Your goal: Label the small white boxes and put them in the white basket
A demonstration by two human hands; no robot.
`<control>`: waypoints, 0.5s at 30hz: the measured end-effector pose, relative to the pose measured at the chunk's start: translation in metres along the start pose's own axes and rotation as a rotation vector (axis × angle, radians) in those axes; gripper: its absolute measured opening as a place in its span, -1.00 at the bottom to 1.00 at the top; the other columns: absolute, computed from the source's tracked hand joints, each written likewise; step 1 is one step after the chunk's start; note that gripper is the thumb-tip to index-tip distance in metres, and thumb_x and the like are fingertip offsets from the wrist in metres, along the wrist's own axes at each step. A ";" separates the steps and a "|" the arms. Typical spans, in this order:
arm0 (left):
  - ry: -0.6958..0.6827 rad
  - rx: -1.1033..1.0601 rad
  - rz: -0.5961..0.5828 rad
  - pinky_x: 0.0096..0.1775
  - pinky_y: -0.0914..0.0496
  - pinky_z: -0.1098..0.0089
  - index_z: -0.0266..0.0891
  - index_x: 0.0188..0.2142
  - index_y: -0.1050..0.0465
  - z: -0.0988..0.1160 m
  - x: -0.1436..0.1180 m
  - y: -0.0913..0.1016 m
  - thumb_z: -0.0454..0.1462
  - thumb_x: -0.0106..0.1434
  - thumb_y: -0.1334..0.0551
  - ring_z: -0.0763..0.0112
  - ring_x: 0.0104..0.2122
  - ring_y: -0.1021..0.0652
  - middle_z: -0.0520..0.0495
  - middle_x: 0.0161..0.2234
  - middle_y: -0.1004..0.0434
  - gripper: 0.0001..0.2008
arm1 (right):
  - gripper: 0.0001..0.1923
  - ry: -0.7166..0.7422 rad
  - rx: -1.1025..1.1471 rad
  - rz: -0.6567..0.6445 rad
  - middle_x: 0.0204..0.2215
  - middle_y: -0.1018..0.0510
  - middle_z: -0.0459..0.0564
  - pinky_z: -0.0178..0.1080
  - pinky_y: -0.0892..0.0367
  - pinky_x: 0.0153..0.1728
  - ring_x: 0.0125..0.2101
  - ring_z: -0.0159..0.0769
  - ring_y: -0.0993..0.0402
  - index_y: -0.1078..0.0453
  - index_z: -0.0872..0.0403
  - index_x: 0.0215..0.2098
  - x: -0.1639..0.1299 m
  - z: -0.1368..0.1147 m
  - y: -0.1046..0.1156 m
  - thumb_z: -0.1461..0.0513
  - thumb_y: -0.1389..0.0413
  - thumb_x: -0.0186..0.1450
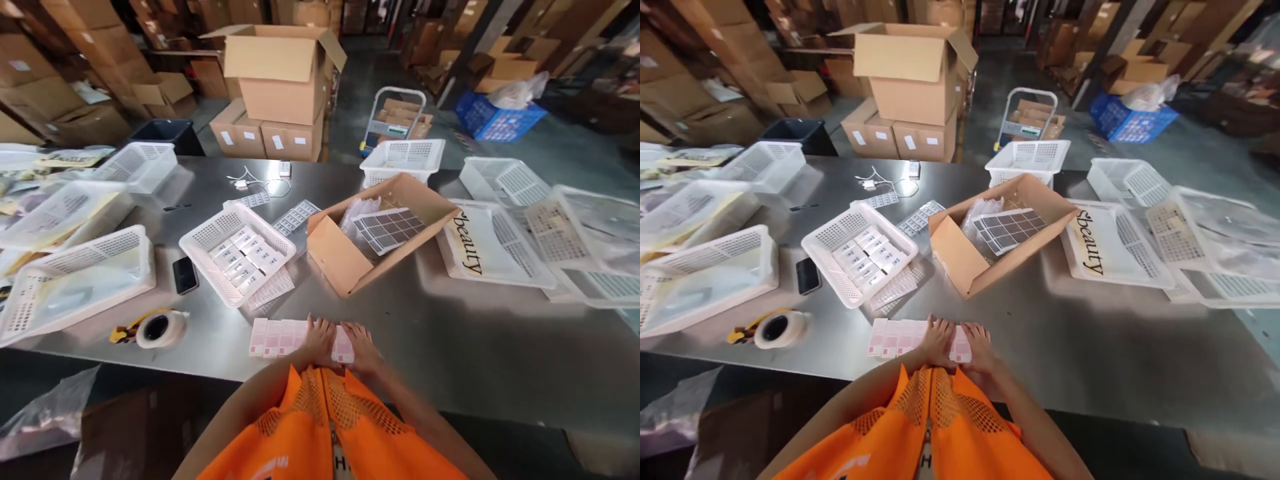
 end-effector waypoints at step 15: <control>0.275 -0.337 0.330 0.26 -0.08 -0.12 -0.27 0.22 -0.29 -0.076 -0.056 0.029 0.17 0.14 -0.23 -0.09 0.23 -0.28 -0.33 0.21 -0.33 -0.21 | 0.33 -0.135 -0.004 0.137 0.38 -0.02 0.16 0.37 0.04 0.22 0.35 0.34 0.14 0.83 -0.21 0.32 -0.022 0.028 -0.001 -0.15 -0.16 0.02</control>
Point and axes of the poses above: each hand's wrist, its own x-axis towards the middle knuckle, its own y-axis out of the back of the hand, z = x × y, the point moved 9 cm from there along x, towards the middle knuckle
